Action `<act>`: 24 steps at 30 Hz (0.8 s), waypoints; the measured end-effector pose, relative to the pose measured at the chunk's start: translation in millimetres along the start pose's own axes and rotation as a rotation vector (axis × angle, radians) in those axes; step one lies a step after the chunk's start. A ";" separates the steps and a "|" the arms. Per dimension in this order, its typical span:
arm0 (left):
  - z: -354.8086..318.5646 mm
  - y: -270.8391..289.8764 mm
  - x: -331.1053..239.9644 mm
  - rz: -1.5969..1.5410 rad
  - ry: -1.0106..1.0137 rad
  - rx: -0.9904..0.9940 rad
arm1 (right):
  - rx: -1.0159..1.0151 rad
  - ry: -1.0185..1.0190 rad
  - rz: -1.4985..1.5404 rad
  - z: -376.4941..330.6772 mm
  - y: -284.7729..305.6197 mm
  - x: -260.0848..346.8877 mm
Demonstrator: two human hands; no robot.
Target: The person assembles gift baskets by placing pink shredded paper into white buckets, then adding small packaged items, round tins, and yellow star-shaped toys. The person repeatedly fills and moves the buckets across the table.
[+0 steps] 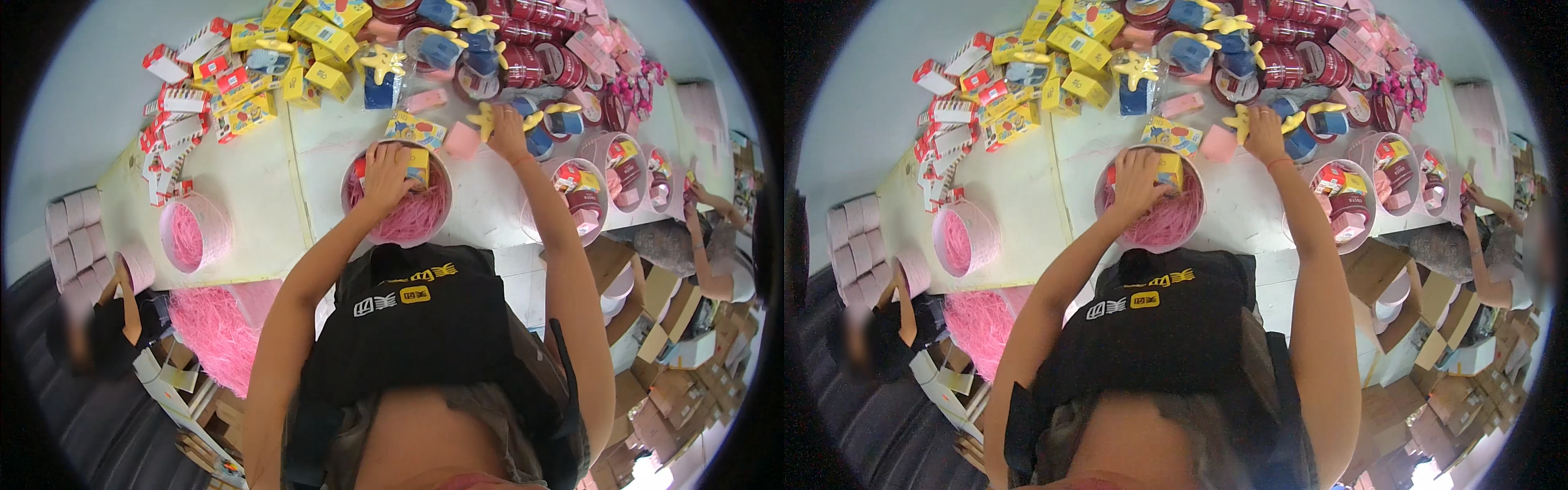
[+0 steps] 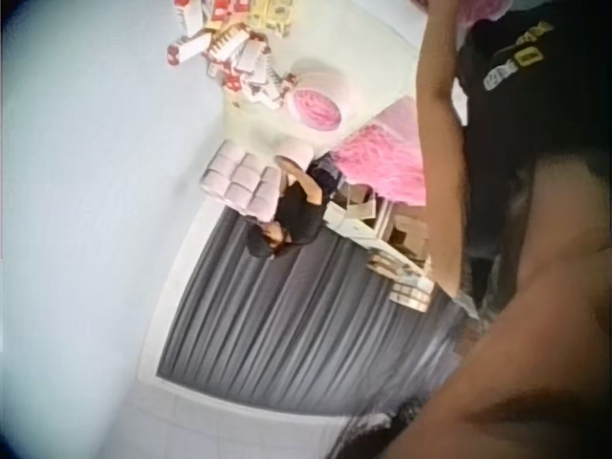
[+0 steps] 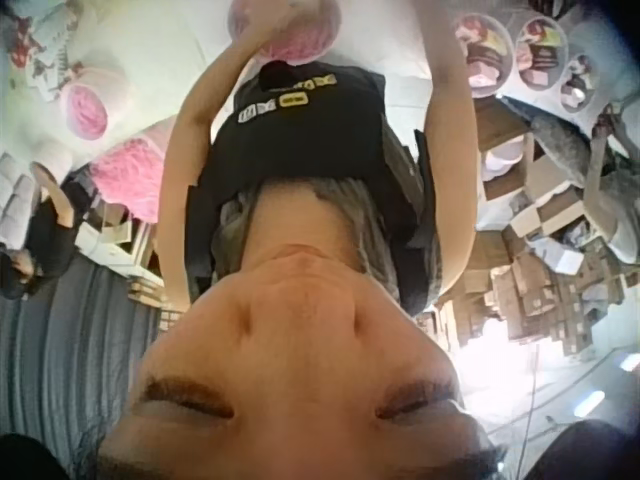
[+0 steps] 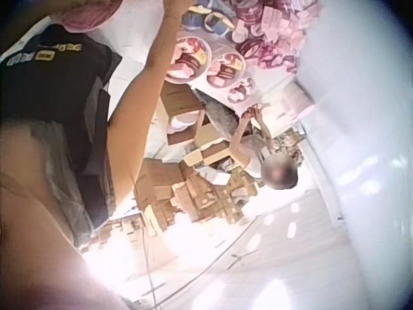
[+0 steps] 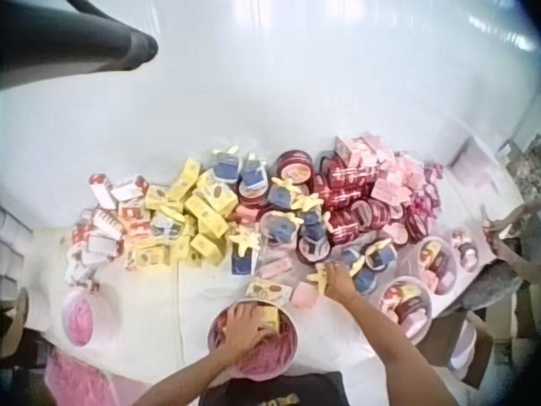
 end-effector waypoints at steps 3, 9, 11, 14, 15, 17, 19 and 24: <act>-2.9 0.5 6.0 0.012 -0.015 -0.027 | -0.230 -0.043 0.040 -3.0 53.6 14.2; -12.8 29.8 15.9 -0.109 0.039 -0.145 | 0.100 0.125 0.544 -14.7 125.6 135.8; -28.2 52.6 34.9 -0.186 0.142 -0.168 | 0.216 0.371 0.679 -33.1 115.5 183.0; -73.3 64.5 66.4 -0.422 0.365 0.053 | 0.297 0.570 0.746 -41.7 92.0 228.8; -80.2 67.9 59.1 -0.521 0.362 0.060 | 0.312 0.647 0.737 -42.4 80.5 236.7; -92.2 71.7 39.1 -0.723 0.342 0.077 | 0.401 0.839 0.700 -43.8 59.2 244.1; -94.8 70.1 38.9 -0.637 0.338 0.157 | 0.441 0.934 0.703 -52.0 46.3 245.3; -81.7 68.0 10.7 -0.488 0.302 0.242 | 0.445 0.725 0.651 -54.9 45.2 233.7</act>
Point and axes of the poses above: each hand's wrist, its own z-axis towards the middle knuckle, its own y-axis out of the back of the hand, x = y × z, the point moved 2 cm from there along z, towards the middle knuckle, and after that the axes turned 9 degrees about -x, right-handed, at the moved point
